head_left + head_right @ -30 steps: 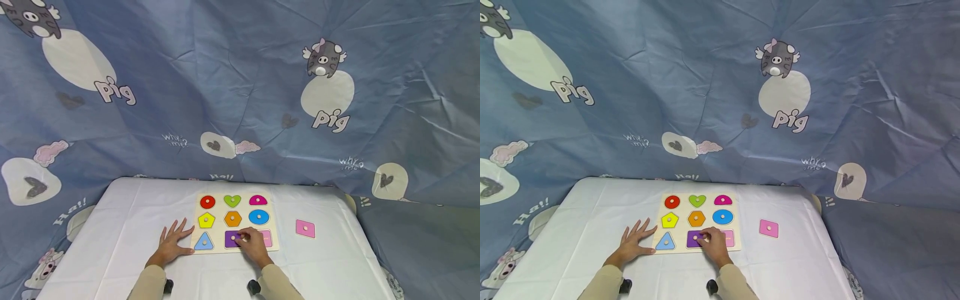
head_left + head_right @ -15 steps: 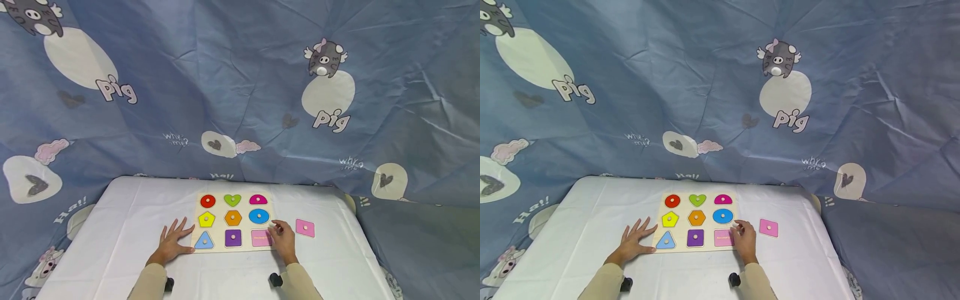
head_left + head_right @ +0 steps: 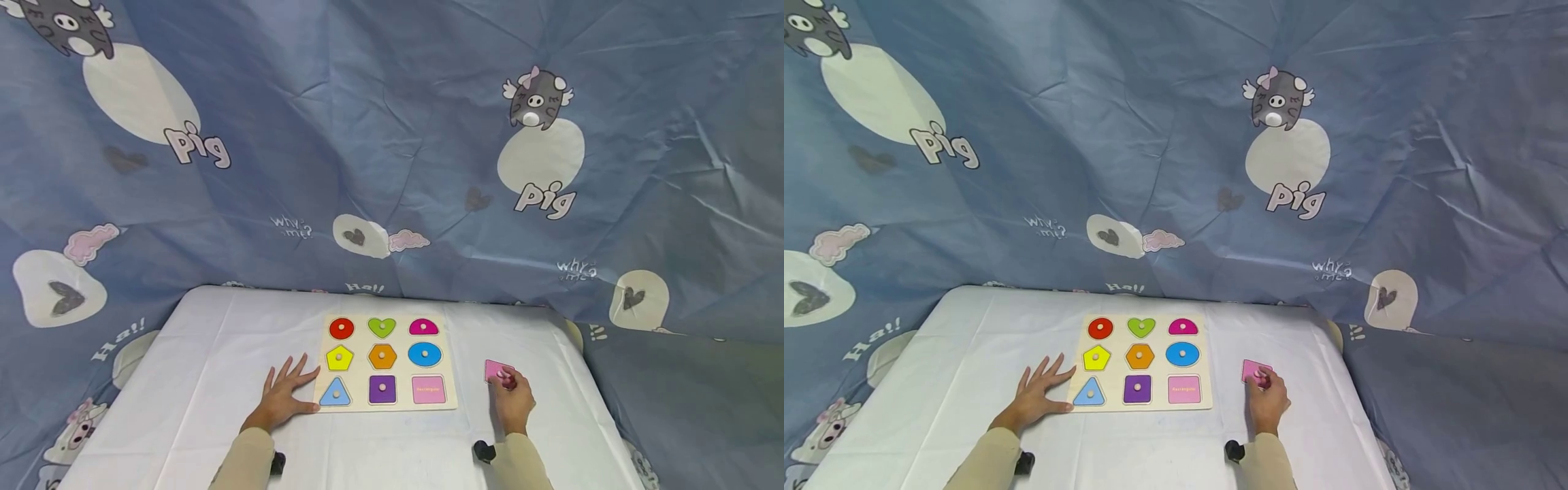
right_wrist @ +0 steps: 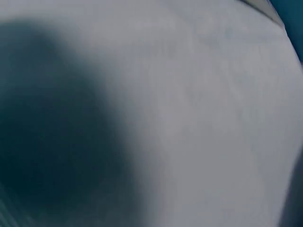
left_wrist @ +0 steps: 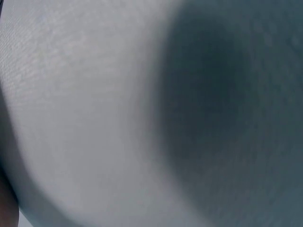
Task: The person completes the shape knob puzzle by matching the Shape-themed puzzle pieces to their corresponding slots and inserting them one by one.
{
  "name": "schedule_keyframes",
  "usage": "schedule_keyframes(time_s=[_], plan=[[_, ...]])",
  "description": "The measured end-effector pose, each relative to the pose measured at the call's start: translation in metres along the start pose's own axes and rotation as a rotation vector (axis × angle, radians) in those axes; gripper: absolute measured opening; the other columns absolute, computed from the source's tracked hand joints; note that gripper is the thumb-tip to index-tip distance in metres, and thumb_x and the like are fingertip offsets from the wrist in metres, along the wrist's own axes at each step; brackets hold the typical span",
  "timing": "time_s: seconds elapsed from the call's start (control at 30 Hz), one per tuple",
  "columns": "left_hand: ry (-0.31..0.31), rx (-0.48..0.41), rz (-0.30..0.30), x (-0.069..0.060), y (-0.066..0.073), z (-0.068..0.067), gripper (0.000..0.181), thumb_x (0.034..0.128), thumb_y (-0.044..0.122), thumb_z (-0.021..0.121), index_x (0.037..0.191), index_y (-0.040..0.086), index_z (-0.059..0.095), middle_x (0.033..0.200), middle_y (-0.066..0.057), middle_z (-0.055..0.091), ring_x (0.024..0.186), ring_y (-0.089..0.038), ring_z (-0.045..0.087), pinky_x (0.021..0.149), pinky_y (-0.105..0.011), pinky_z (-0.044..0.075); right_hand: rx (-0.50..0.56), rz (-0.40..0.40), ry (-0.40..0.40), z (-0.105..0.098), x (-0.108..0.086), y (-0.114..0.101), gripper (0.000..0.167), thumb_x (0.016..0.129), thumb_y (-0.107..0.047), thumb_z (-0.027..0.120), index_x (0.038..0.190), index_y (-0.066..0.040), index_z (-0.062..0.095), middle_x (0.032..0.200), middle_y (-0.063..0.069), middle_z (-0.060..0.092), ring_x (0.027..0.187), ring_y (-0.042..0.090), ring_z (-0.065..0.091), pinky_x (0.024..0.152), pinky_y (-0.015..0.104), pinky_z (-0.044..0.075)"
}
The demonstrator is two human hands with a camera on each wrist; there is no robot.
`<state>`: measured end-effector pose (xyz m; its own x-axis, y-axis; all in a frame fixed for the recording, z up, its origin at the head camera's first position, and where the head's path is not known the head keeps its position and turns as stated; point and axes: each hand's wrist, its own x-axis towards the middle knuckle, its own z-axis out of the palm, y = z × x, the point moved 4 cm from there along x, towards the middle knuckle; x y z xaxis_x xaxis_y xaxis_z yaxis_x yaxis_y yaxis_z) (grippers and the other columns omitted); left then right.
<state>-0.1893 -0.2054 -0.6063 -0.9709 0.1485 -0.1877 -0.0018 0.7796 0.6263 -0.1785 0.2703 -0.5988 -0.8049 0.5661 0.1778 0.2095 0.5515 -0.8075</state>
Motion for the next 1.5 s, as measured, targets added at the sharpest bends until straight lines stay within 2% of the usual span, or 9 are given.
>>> schedule_keyframes(time_s=[0.1, 0.2, 0.6, 0.9, 1.0, 1.13, 1.37, 1.5], plan=[[0.007, 0.006, -0.001, 0.000, 0.000, 0.000, 0.086, 0.0596, 0.033, 0.088, 0.137, 0.017, 0.054, 0.158, -0.013, 0.022, 0.146, -0.039, 0.002, 0.114, -0.056, -0.013, -0.042, 0.057, -0.042, -0.001, 0.001, 0.007, 0.034, 0.086, -0.011, 0.068, 0.115, 0.005, 0.063, 0.092, 0.018, 0.057, 0.087, 0.031, 0.051, 0.083, 0.047, 0.034], [0.007, 0.011, -0.003, 0.000, 0.000, 0.000, 0.086, 0.0598, 0.033, 0.088, 0.137, 0.017, 0.054, 0.158, -0.013, 0.022, 0.146, -0.039, 0.003, 0.115, -0.056, -0.013, -0.066, 0.054, -0.056, -0.001, 0.001, 0.009, 0.031, 0.087, -0.012, 0.067, 0.112, 0.006, 0.064, 0.092, 0.019, 0.058, 0.088, 0.032, 0.053, 0.087, 0.049, 0.033], [0.007, -0.003, -0.014, -0.002, 0.003, 0.000, 0.085, 0.0604, 0.032, 0.088, 0.137, 0.016, 0.054, 0.158, -0.014, 0.022, 0.146, -0.039, 0.002, 0.114, -0.057, -0.012, -0.103, 0.004, 0.001, -0.001, 0.005, 0.006, 0.023, 0.086, -0.015, 0.070, 0.102, 0.002, 0.072, 0.080, 0.013, 0.059, 0.078, 0.031, 0.056, 0.077, 0.044, 0.032], [0.009, 0.007, -0.003, -0.001, 0.002, 0.001, 0.086, 0.0608, 0.033, 0.088, 0.137, 0.016, 0.054, 0.158, -0.015, 0.022, 0.146, -0.040, 0.003, 0.114, -0.057, -0.012, -0.097, 0.033, -0.010, -0.001, 0.004, 0.006, 0.025, 0.086, -0.017, 0.071, 0.102, 0.002, 0.072, 0.083, 0.016, 0.062, 0.080, 0.032, 0.055, 0.078, 0.044, 0.033], [0.006, 0.006, 0.000, -0.002, 0.002, 0.000, 0.085, 0.0610, 0.032, 0.088, 0.137, 0.016, 0.054, 0.158, -0.014, 0.022, 0.146, -0.040, 0.003, 0.114, -0.057, -0.013, -0.084, 0.052, -0.026, -0.001, 0.003, 0.008, 0.025, 0.086, -0.016, 0.071, 0.102, 0.004, 0.072, 0.083, 0.016, 0.061, 0.080, 0.031, 0.053, 0.076, 0.042, 0.034], [0.001, 0.001, -0.005, -0.003, 0.002, 0.000, 0.085, 0.0612, 0.031, 0.088, 0.137, 0.016, 0.054, 0.158, -0.013, 0.022, 0.146, -0.039, 0.002, 0.114, -0.056, -0.013, -0.077, 0.016, -0.046, 0.002, 0.000, 0.007, 0.022, 0.085, -0.015, 0.072, 0.097, 0.003, 0.073, 0.080, 0.011, 0.058, 0.076, 0.026, 0.050, 0.070, 0.038, 0.037], [0.000, -0.001, -0.003, -0.002, 0.002, -0.001, 0.085, 0.0616, 0.030, 0.088, 0.138, 0.016, 0.053, 0.158, -0.013, 0.022, 0.146, -0.039, 0.002, 0.115, -0.056, -0.013, 0.006, -0.044, -0.100, 0.017, -0.012, -0.012, 0.014, 0.082, -0.010, 0.075, 0.091, 0.000, 0.074, 0.076, 0.005, 0.055, 0.071, 0.014, 0.047, 0.057, 0.022, 0.037], [-0.002, 0.000, -0.002, -0.002, 0.002, -0.001, 0.085, 0.0615, 0.030, 0.088, 0.138, 0.017, 0.053, 0.158, -0.013, 0.021, 0.146, -0.039, 0.002, 0.115, -0.056, -0.013, 0.040, -0.082, -0.146, 0.025, -0.022, -0.024, 0.012, 0.080, -0.009, 0.077, 0.089, -0.002, 0.074, 0.076, 0.003, 0.055, 0.071, 0.013, 0.046, 0.056, 0.019, 0.037]])
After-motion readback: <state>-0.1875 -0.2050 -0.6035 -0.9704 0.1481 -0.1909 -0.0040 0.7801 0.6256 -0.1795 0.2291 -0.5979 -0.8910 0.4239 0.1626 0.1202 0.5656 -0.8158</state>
